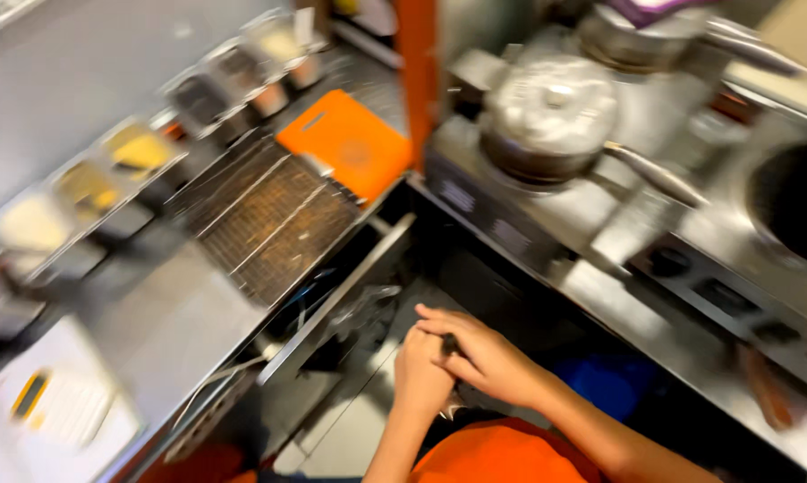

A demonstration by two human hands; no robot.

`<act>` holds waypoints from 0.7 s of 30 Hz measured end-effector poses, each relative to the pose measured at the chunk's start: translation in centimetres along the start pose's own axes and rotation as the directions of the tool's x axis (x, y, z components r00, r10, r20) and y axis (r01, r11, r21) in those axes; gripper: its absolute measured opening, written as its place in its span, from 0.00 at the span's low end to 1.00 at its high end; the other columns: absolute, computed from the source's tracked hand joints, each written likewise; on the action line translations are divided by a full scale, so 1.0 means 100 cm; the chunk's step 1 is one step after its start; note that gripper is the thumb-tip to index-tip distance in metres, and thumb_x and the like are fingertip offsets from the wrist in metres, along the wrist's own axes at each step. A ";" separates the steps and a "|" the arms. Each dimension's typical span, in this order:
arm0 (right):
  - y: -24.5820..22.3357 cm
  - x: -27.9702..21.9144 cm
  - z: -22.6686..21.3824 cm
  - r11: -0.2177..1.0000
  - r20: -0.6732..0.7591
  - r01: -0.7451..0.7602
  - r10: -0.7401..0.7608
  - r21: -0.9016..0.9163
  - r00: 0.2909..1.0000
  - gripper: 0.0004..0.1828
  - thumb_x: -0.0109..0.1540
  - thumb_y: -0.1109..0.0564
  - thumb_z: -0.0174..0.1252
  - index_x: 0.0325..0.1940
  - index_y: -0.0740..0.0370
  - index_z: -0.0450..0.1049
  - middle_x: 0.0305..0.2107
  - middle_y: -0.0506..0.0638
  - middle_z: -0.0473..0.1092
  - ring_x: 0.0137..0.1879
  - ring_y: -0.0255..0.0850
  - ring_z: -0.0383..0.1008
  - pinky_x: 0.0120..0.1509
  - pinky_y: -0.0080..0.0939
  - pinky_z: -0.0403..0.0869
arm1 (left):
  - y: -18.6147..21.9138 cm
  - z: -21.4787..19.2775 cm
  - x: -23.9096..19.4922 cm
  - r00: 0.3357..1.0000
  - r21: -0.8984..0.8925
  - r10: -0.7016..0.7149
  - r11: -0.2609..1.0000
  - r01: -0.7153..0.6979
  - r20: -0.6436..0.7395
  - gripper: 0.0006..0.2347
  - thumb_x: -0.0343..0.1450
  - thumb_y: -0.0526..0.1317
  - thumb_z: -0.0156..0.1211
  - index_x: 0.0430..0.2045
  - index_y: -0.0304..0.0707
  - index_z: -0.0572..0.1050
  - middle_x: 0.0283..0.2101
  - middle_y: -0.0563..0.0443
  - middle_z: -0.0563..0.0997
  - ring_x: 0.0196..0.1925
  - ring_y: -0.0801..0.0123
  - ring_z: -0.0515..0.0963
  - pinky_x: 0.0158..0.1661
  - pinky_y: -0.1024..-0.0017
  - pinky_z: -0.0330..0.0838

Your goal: The person removes a cooked waffle from a waffle iron, places it on a wire rack, spreads a dark topping on half of it, folds it, and wraps it in an orange paper bag. The person then cleans the workstation with a cloth.

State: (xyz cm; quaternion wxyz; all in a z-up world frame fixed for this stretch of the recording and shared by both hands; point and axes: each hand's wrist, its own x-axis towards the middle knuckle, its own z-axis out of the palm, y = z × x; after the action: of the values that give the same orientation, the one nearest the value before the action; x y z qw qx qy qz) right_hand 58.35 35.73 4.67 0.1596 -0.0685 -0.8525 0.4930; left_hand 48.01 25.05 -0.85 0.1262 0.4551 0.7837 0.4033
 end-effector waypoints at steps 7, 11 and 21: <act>-0.065 -0.017 -0.096 0.988 -0.187 -0.153 0.154 0.020 0.970 0.14 0.68 0.55 0.53 0.57 0.62 0.71 0.58 0.54 0.74 0.65 0.48 0.75 0.70 0.48 0.72 | 0.050 -0.040 0.006 0.950 -0.237 0.307 0.929 -0.286 0.057 0.25 0.68 0.39 0.65 0.60 0.30 0.69 0.65 0.31 0.67 0.64 0.40 0.70 0.57 0.57 0.68; -0.113 -0.047 -0.187 0.980 -0.454 0.061 -0.142 -0.189 0.880 0.13 0.72 0.56 0.51 0.60 0.61 0.73 0.56 0.55 0.76 0.68 0.47 0.77 0.74 0.50 0.75 | 0.046 -0.045 0.001 0.967 -0.274 0.199 0.950 -0.151 0.159 0.11 0.71 0.37 0.61 0.46 0.36 0.79 0.63 0.39 0.74 0.62 0.50 0.77 0.56 0.62 0.72; -0.032 0.015 -0.368 0.924 -0.599 -0.158 -0.089 -0.347 0.796 0.10 0.77 0.59 0.48 0.54 0.66 0.73 0.45 0.48 0.75 0.48 0.34 0.76 0.51 0.39 0.78 | -0.021 -0.028 -0.037 0.968 -0.196 0.236 0.957 -0.215 0.091 0.06 0.69 0.35 0.62 0.35 0.36 0.83 0.43 0.45 0.86 0.48 0.57 0.86 0.49 0.65 0.77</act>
State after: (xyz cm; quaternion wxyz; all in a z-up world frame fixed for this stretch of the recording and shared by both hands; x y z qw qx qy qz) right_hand 69.55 64.66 24.80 0.3974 -0.2676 -0.8341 0.2735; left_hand 47.24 20.05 -1.26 0.1654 0.5500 0.6774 0.4597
